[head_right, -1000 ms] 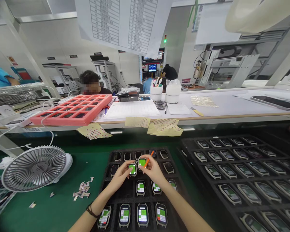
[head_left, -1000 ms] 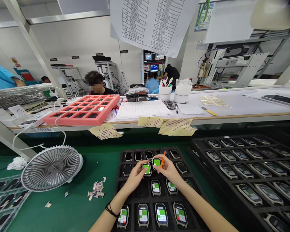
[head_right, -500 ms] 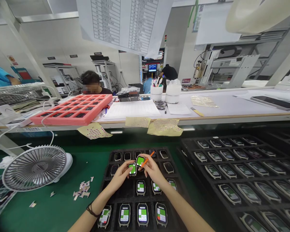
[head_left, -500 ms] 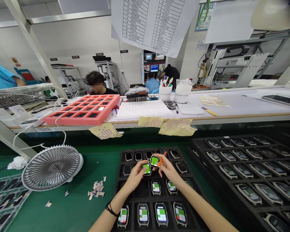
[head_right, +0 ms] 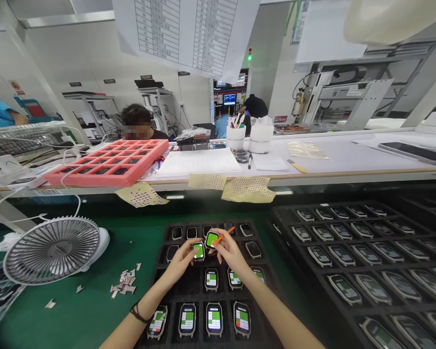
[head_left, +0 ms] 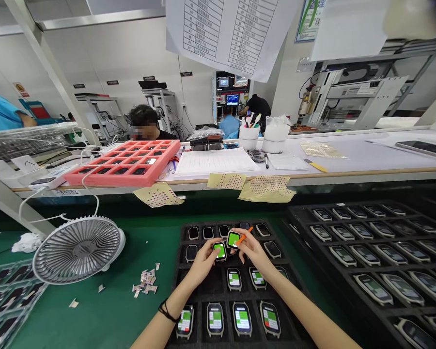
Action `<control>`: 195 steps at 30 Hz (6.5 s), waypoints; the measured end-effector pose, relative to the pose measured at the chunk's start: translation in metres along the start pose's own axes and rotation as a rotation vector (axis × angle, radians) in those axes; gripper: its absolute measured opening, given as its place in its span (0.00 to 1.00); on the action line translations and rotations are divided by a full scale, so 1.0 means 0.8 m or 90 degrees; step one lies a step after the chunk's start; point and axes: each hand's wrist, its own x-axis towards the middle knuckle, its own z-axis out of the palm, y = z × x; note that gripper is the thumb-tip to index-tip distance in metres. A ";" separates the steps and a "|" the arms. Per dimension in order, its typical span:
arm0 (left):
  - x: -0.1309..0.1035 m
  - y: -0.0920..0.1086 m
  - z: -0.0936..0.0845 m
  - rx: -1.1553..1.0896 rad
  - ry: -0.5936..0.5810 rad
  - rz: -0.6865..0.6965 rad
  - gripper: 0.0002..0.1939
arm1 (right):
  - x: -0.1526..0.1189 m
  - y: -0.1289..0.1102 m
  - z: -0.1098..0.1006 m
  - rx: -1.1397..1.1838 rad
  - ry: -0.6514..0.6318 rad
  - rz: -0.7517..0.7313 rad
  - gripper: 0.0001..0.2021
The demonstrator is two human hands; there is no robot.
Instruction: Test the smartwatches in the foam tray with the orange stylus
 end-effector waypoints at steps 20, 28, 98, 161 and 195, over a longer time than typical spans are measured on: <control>0.001 -0.005 0.002 -0.067 0.009 0.040 0.27 | 0.001 0.002 -0.001 -0.013 -0.001 -0.010 0.24; 0.000 -0.001 -0.001 -0.054 0.028 0.035 0.26 | 0.000 0.000 -0.001 -0.003 0.013 -0.003 0.22; -0.008 0.003 -0.005 0.513 0.078 0.336 0.25 | -0.016 0.009 0.013 -0.281 -0.132 -0.012 0.26; -0.014 0.019 0.000 0.206 0.127 0.204 0.25 | -0.029 -0.025 0.017 -0.102 0.146 -0.216 0.24; -0.013 0.014 0.001 0.182 0.114 0.187 0.26 | -0.032 -0.021 0.029 -0.204 0.120 -0.323 0.20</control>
